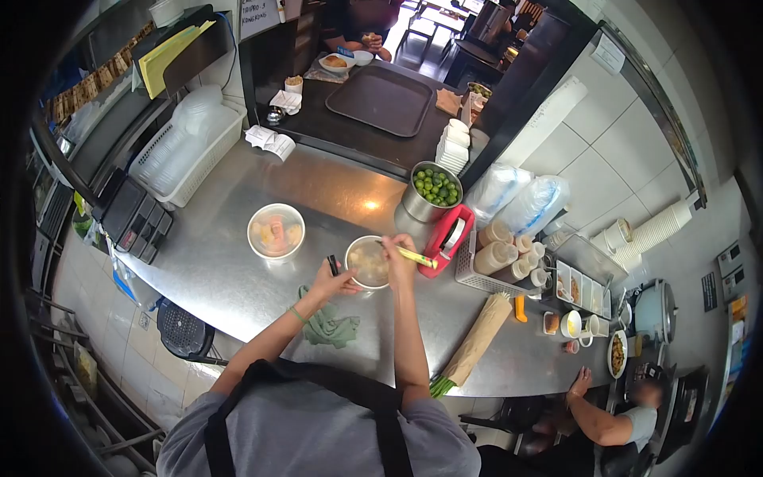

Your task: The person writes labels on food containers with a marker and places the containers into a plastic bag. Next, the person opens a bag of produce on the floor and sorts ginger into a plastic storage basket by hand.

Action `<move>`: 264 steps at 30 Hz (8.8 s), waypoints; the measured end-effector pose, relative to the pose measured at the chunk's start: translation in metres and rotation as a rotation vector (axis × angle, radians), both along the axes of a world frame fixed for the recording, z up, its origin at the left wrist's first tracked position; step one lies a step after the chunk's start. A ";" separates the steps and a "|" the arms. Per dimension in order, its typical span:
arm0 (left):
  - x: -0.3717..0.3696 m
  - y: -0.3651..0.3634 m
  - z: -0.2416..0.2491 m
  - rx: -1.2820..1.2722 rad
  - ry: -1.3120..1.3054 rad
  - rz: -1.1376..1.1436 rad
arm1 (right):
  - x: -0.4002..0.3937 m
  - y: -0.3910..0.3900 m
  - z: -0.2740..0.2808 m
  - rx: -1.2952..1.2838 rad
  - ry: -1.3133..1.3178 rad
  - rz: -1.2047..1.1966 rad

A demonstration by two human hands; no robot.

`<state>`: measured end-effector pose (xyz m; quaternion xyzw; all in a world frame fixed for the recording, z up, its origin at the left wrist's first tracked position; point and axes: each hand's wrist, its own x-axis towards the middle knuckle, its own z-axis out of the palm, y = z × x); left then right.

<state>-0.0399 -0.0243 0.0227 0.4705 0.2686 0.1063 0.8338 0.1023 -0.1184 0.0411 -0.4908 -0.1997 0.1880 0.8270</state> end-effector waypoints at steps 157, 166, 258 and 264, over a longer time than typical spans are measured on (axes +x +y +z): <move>0.064 0.027 -0.013 0.793 0.250 0.041 | 0.007 0.003 -0.011 -0.585 -0.605 -0.330; 0.063 0.027 -0.009 0.776 0.254 0.036 | 0.003 0.005 -0.002 -0.562 -0.647 -0.354; -0.063 0.142 -0.051 0.634 0.026 0.656 | -0.105 0.148 0.009 -0.444 -0.600 0.240; -0.063 0.140 -0.047 0.623 -0.016 0.670 | -0.104 0.147 0.009 -0.407 -0.568 0.265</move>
